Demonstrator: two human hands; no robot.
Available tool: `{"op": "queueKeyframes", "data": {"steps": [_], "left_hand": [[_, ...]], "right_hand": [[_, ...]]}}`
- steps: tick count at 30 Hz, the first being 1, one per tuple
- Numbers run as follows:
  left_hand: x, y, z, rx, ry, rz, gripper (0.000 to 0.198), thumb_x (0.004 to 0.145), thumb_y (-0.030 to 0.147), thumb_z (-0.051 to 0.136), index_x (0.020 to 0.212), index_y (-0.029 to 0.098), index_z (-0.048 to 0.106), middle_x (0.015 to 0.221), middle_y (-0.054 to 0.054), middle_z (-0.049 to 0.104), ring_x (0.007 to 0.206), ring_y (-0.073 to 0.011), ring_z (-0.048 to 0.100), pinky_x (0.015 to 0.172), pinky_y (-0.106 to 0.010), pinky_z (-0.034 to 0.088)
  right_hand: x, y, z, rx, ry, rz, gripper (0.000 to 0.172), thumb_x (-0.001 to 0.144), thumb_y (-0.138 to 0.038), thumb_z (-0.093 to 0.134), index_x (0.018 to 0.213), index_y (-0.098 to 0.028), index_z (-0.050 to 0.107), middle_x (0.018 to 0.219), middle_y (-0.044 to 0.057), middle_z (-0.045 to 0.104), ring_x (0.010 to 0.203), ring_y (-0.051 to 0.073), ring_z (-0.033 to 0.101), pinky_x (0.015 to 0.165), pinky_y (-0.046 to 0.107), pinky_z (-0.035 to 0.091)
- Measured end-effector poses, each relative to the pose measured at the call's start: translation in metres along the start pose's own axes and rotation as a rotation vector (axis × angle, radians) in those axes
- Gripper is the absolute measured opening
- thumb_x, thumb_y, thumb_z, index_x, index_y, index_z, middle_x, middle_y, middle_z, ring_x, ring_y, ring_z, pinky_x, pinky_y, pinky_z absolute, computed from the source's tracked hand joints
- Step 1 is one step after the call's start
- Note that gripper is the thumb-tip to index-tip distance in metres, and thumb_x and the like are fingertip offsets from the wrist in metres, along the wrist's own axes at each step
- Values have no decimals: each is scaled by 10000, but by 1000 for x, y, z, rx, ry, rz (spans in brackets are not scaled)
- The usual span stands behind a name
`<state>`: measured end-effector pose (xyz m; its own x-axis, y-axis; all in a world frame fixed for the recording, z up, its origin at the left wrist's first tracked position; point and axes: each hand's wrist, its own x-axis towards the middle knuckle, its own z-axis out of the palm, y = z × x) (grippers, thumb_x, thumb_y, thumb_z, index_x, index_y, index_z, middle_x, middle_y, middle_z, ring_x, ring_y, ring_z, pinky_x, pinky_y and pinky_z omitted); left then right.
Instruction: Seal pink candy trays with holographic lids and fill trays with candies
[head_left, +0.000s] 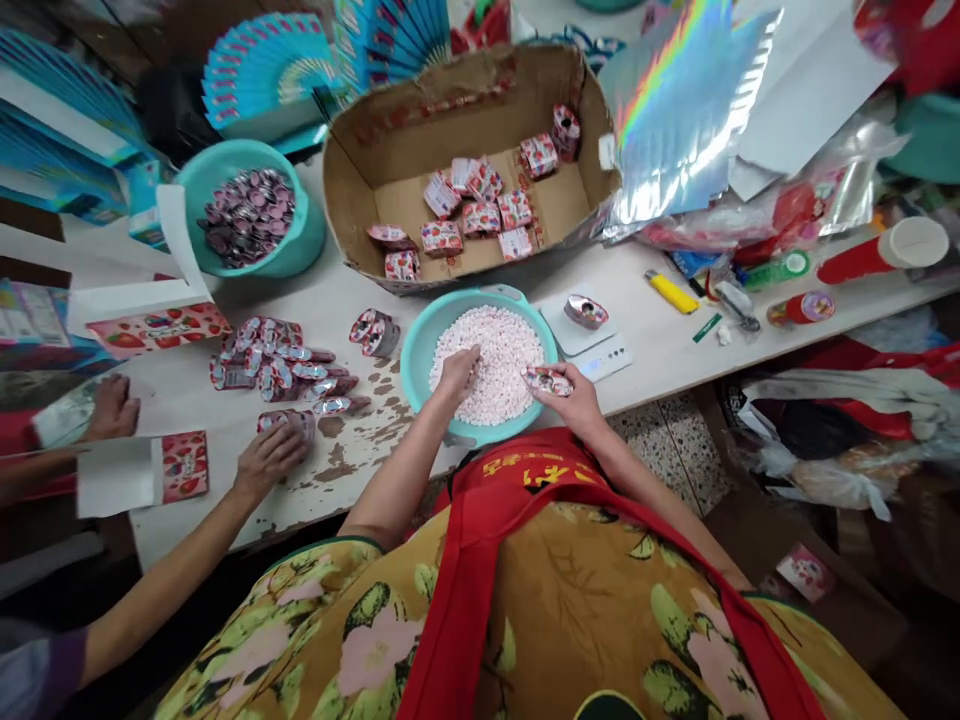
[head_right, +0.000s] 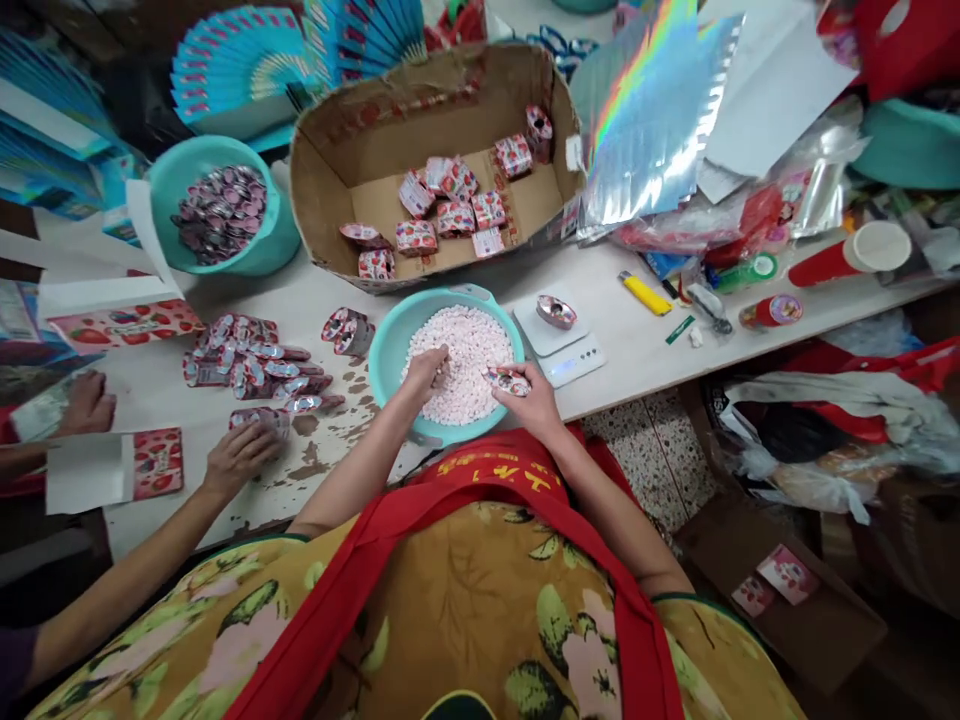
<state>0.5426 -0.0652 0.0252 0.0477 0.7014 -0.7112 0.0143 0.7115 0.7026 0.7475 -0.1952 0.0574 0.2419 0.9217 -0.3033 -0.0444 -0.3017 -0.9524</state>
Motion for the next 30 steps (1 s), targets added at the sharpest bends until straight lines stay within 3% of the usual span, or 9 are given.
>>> {"op": "queueKeyframes", "data": {"steps": [4,9,13,17,19,22,26,28,30], "left_hand": [[4,-17,-1,104,-76,128,353,790,426,817,724,174,578,485,68,484,377,-52,393,381,-173,222],[13,-15,9,-115,125,33,521,832,528,787,657,203,420,466,99,374,354,-35,326,369,-175,195],[13,-6,6,-446,129,15,493,867,507,778,712,195,430,546,74,486,402,-20,423,398,-137,277],[5,2,-1,-500,102,-121,357,882,401,779,782,184,514,559,72,506,395,-27,423,387,-138,281],[-4,8,1,-465,57,-63,353,878,412,776,781,180,528,556,77,480,389,-23,382,380,-147,228],[-23,18,10,-239,78,151,357,877,444,758,753,182,550,555,75,452,410,-36,332,411,-187,188],[-48,23,30,476,217,491,236,858,302,762,703,191,623,668,16,608,622,-116,530,596,-240,348],[-57,20,40,792,219,538,183,867,268,743,724,209,645,791,-7,689,760,-159,600,683,-262,373],[-62,18,46,905,204,525,169,887,278,718,747,222,641,851,-12,712,815,-177,620,705,-270,375]], "right_hand": [[11,5,0,42,-20,-81,500,653,-412,863,1083,-225,688,1087,36,750,985,221,679,927,369,537],[42,0,22,11,-147,-156,426,662,-384,832,1028,-213,697,1025,42,743,967,232,676,922,379,536],[50,-4,24,0,-180,-238,421,693,-361,829,1077,-235,714,1146,54,727,1101,247,662,1023,399,498],[44,-1,16,-19,-175,-185,431,690,-375,835,1083,-238,722,1117,58,727,1071,256,673,1009,414,505],[43,-1,15,-35,-189,-158,432,710,-384,817,1106,-241,719,1128,57,729,1053,254,677,993,413,515],[45,-3,17,-89,-176,-170,411,721,-368,799,1103,-240,720,1140,60,731,1074,259,673,1015,418,508],[52,-1,26,-195,-140,-222,371,716,-322,777,1072,-230,728,1112,69,736,1069,268,676,1012,430,508],[54,2,33,-223,-125,-241,354,713,-299,756,1057,-220,730,1090,74,741,1063,273,680,1004,434,512],[56,6,38,-224,-124,-234,343,705,-285,742,1039,-207,731,1071,80,747,1054,278,684,996,436,515]]}}
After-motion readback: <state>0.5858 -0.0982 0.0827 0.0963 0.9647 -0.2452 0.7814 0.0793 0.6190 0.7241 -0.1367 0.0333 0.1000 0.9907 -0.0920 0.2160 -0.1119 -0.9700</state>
